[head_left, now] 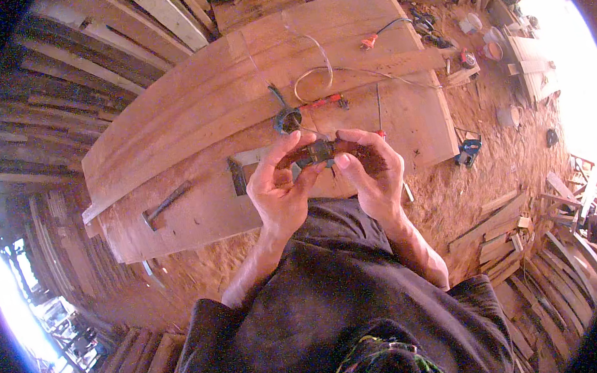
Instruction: The person assembles a small electrical component, likely a switch or connector, using a screwdriver and their hands. They manipulate wires and small parts on a wooden workbench, securing them together.
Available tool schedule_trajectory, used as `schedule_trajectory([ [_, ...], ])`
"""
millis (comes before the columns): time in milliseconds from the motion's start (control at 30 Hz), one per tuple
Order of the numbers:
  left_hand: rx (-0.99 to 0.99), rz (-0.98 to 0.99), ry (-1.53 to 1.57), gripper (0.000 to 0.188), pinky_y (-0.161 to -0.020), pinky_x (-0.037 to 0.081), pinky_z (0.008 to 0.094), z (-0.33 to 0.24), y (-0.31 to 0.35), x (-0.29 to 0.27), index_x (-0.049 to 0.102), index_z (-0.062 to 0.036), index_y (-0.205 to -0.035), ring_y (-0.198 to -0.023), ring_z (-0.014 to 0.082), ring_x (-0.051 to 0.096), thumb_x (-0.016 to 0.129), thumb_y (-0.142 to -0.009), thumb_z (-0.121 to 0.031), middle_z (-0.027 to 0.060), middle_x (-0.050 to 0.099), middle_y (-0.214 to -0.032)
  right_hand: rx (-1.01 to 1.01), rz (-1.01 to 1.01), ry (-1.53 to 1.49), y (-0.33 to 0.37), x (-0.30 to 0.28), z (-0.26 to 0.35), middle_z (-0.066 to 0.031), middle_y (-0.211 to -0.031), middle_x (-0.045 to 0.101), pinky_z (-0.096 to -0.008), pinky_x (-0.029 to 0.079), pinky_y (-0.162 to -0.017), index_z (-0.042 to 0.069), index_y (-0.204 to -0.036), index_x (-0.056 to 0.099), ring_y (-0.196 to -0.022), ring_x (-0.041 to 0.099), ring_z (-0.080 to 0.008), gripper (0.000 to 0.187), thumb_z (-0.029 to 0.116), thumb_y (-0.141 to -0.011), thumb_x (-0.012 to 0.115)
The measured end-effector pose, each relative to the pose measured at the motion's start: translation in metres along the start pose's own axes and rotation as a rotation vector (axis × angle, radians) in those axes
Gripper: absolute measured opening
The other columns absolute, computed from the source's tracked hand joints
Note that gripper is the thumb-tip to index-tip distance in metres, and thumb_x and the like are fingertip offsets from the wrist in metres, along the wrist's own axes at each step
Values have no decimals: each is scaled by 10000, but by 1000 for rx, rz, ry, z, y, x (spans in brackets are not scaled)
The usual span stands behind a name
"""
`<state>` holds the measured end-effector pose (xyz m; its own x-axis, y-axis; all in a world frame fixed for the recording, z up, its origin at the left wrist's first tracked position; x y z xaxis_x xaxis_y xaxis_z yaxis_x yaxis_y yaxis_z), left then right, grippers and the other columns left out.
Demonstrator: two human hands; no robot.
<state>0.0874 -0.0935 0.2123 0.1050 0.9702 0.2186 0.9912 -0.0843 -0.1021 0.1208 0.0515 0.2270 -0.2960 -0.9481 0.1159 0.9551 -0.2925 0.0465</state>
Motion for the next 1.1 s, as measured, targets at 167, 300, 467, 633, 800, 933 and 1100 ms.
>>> schedule_trajectory([
  [167,105,-15,-124,447,-868,545,312,-2,10,-5,636,11,-1197,-1039,218,665,770,-774,66,157,685,-1148,51,14,-50,0,0,-5,-93,-972,695,-274,544,-797,-28,-1071,629,-867,649,-135,214,7,-875,709],
  [300,156,-49,-119,438,-865,543,306,-3,13,0,645,11,-1186,-1041,224,665,766,-770,78,157,687,-1133,65,17,-107,-1,0,-4,-134,-967,706,-301,569,-767,-32,-1038,631,-842,674,-167,192,-25,-862,707],
  [467,243,-13,-141,422,-850,596,371,-3,14,1,626,48,-1182,-1068,286,653,759,-782,72,190,656,-1157,20,38,-119,-2,-7,-9,-169,-937,711,-320,585,-735,-31,-979,627,-796,689,-191,161,-27,-849,722],
  [633,239,-68,-106,411,-849,559,315,-11,18,8,662,10,-1172,-1032,231,667,757,-778,77,160,689,-1117,7,80,-192,-1,-9,-6,-173,-926,709,-326,595,-733,-19,-933,617,-794,693,-196,136,-46,-846,718],
  [800,264,-85,-169,411,-851,559,327,-15,24,9,661,13,-1169,-1009,236,674,773,-775,47,164,693,-1107,-16,134,-225,0,-13,-12,-160,-928,708,-326,596,-733,-11,-939,610,-806,693,-193,157,-12,-845,735],
  [933,284,-116,-183,408,-840,557,338,-18,27,10,666,13,-1157,-986,238,681,788,-768,31,162,696,-1098,127,170,-355,-1,-10,-11,-97,-920,715,-307,564,-759,23,-912,636,-809,679,-157,127,-27,-843,730],
  [1100,363,-67,-390,402,-847,550,336,-28,30,5,671,15,-1137,-988,231,678,797,-757,38,160,692,-1088,185,201,-514,5,-8,-21,-98,-925,710,-310,562,-762,23,-916,633,-826,676,-154,131,-34,-844,725],
])
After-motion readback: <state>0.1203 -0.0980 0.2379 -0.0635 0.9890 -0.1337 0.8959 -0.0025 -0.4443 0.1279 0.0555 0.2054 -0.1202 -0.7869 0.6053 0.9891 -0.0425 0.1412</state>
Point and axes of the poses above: each hand's wrist, its own y-axis away from the middle knuckle, its own x-axis out of the palm, z = x × y, the point moved 1 cm from there along -y, towards the middle knuckle
